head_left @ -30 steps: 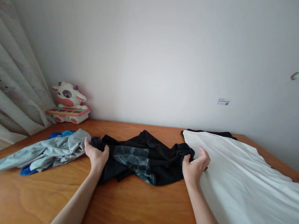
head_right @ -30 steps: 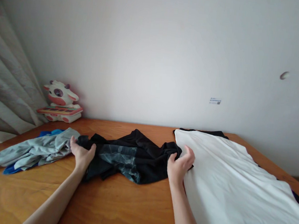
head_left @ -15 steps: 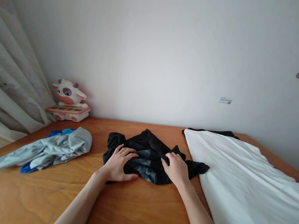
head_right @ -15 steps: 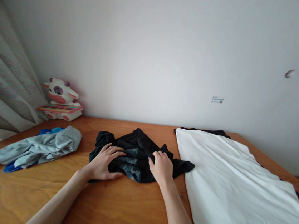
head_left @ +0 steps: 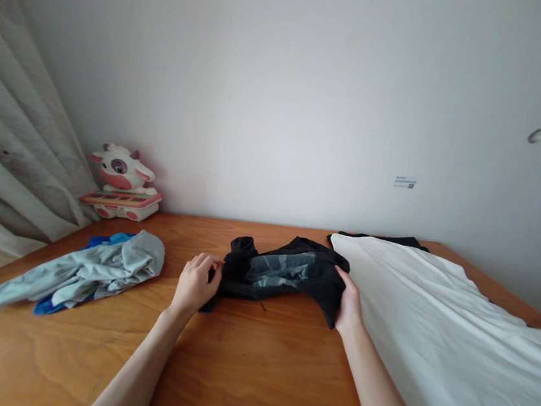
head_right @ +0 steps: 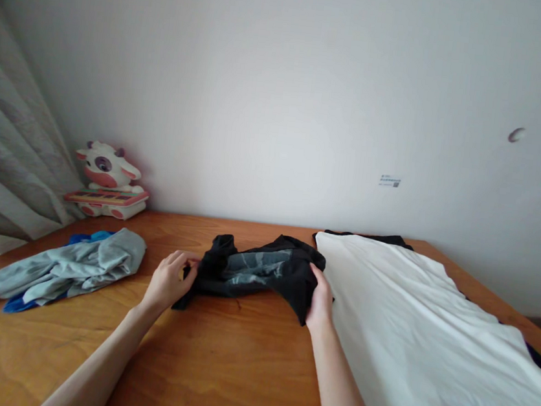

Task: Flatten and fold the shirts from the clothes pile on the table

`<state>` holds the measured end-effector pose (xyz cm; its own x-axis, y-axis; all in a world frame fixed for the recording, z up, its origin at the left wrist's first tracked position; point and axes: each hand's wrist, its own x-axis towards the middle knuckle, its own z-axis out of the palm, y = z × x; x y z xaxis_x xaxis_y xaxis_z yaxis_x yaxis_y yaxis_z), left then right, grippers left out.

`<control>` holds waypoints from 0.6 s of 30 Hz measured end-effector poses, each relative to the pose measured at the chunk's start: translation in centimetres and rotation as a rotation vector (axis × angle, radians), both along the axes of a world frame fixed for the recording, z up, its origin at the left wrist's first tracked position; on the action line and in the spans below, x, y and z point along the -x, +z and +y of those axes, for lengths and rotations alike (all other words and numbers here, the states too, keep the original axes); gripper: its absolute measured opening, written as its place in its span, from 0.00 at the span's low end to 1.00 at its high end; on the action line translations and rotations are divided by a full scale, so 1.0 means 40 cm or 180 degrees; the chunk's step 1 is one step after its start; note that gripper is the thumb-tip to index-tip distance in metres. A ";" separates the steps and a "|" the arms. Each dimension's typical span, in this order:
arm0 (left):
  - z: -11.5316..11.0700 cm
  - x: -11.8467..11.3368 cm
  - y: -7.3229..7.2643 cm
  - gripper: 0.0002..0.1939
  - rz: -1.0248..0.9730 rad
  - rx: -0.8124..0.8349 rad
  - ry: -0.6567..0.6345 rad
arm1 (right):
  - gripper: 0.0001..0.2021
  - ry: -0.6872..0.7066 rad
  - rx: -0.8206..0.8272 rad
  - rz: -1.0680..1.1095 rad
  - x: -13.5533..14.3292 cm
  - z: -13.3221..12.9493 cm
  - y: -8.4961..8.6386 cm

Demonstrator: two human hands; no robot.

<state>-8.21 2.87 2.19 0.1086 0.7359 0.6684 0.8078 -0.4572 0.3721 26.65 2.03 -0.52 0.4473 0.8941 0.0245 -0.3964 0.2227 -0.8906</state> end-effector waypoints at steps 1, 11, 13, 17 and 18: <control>0.003 0.003 -0.003 0.07 -0.0130 -0.0010 0.0107 | 0.15 0.0063 0.0073 0.0160 0.002 -0.001 -0.001; -0.044 -0.060 0.021 0.17 0.0826 0.0962 -0.1631 | 0.14 0.0314 0.0504 0.0935 0.008 0.006 -0.002; -0.040 -0.061 0.018 0.08 0.0573 0.1052 -0.1561 | 0.15 0.0291 0.0495 0.0921 -0.003 0.007 -0.007; -0.030 -0.042 0.023 0.06 -0.1143 0.0764 -0.0973 | 0.16 -0.0060 0.0464 0.0965 -0.030 0.015 -0.026; -0.028 -0.036 0.027 0.06 -0.1555 0.0560 -0.0722 | 0.16 -0.0305 0.0377 0.0910 -0.039 0.018 -0.033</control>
